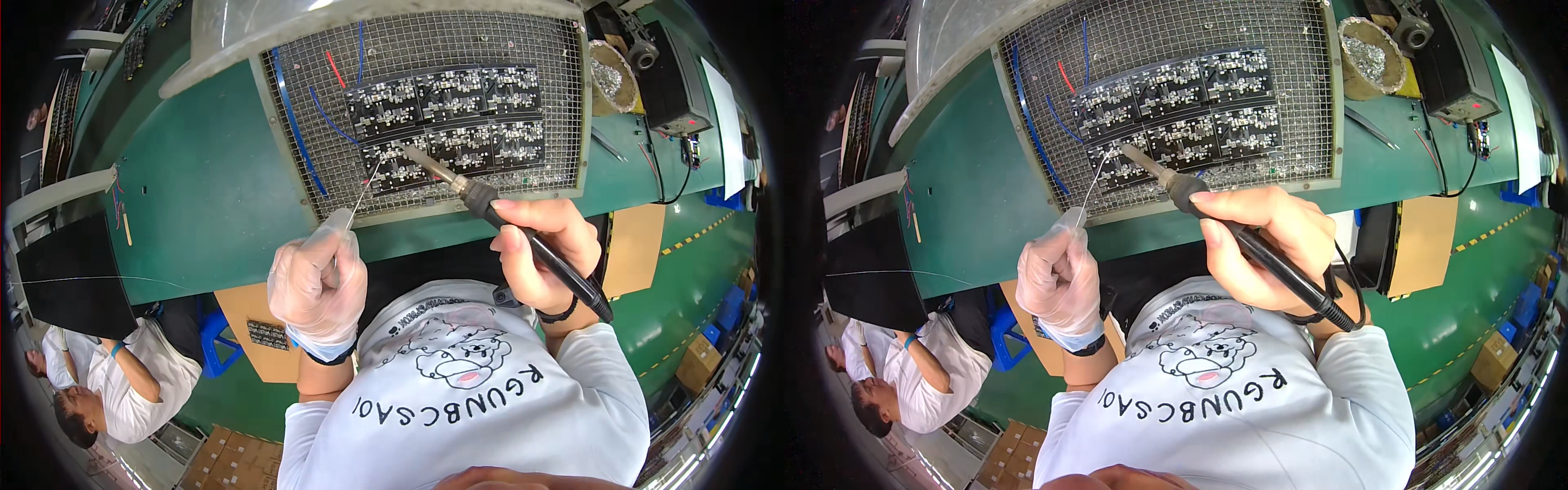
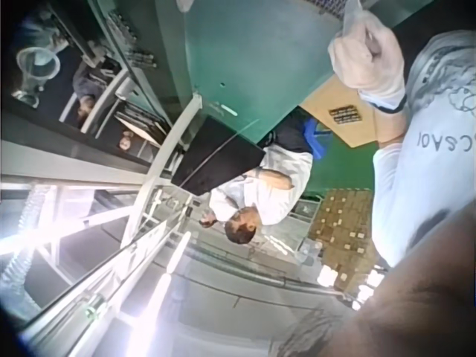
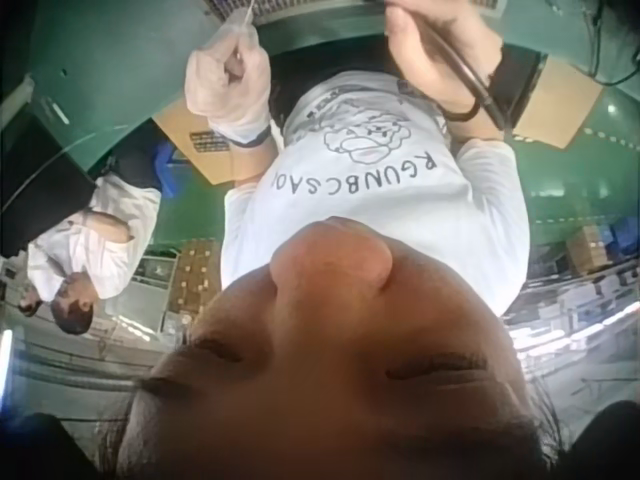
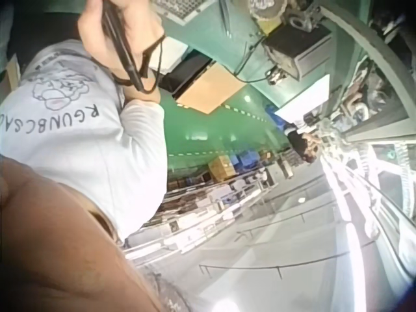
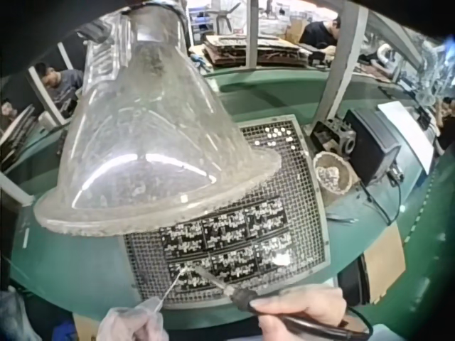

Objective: Soldering components and wires onto printed circuit boards at an assembly station.

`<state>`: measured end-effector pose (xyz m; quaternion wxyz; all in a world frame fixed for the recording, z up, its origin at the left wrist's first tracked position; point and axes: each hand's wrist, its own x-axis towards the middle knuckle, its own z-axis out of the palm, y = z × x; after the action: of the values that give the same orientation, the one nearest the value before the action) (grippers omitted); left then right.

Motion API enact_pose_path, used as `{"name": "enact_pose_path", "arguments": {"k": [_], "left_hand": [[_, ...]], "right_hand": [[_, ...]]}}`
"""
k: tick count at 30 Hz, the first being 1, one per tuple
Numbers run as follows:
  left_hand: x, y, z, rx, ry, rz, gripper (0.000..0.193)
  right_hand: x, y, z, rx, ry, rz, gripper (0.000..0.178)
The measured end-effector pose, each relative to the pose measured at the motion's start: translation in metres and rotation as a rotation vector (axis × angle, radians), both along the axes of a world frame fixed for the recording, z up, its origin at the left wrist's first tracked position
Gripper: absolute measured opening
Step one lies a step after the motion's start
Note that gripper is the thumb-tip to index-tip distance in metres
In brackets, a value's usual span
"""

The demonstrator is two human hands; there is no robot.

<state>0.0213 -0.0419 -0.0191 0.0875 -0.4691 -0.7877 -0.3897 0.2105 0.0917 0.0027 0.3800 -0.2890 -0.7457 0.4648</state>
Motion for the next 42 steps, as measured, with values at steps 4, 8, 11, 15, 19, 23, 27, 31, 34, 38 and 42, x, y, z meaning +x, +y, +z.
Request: {"name": "enact_pose_path", "arguments": {"k": [4,8,11,15,19,23,27,31,34,38,42], "left_hand": [[-0.001,0.0,0.0,0.011,-0.009,-0.017,0.03],[-0.002,0.001,0.0,0.017,-0.016,-0.027,0.029],[-0.002,0.002,0.0,0.018,-0.018,-0.03,0.029],[-0.003,0.004,0.001,-0.007,0.011,-0.052,0.03],[-0.004,0.005,0.003,-0.014,-0.009,-0.071,0.027],[0.005,0.005,0.004,0.031,-0.253,0.07,0.021],[0.0,0.005,0.003,0.163,-0.254,0.022,0.02],[-0.003,0.001,0.008,0.073,0.001,-0.073,0.027],[0.003,0.005,0.009,0.071,-0.059,-0.082,0.029],[0.009,0.016,0.012,0.057,-0.092,-0.135,0.03],[0.012,0.023,0.015,0.054,-0.12,-0.151,0.022]], "right_hand": [[-0.004,0.003,0.0,0.047,0.015,0.024,0.02],[-0.006,0.005,-0.001,0.062,0.04,0.029,0.018],[-0.006,0.008,0.0,0.107,0.026,0.079,0.012],[-0.005,0.01,0.002,0.135,-0.009,0.1,0.012],[-0.006,0.01,0.003,0.131,-0.017,0.09,0.013],[-0.001,0.007,-0.002,0.062,-0.015,0.05,0.017],[0.009,0.002,-0.008,0.033,0.18,-0.082,0.016],[0.017,0.008,-0.017,-0.098,0.339,-0.196,0.021],[0.021,0.007,-0.02,-0.174,0.281,-0.324,0.026],[0.03,0.005,-0.019,-0.075,0.247,-0.183,0.023],[0.033,0.002,-0.021,0.021,0.097,-0.215,0.016]]}}
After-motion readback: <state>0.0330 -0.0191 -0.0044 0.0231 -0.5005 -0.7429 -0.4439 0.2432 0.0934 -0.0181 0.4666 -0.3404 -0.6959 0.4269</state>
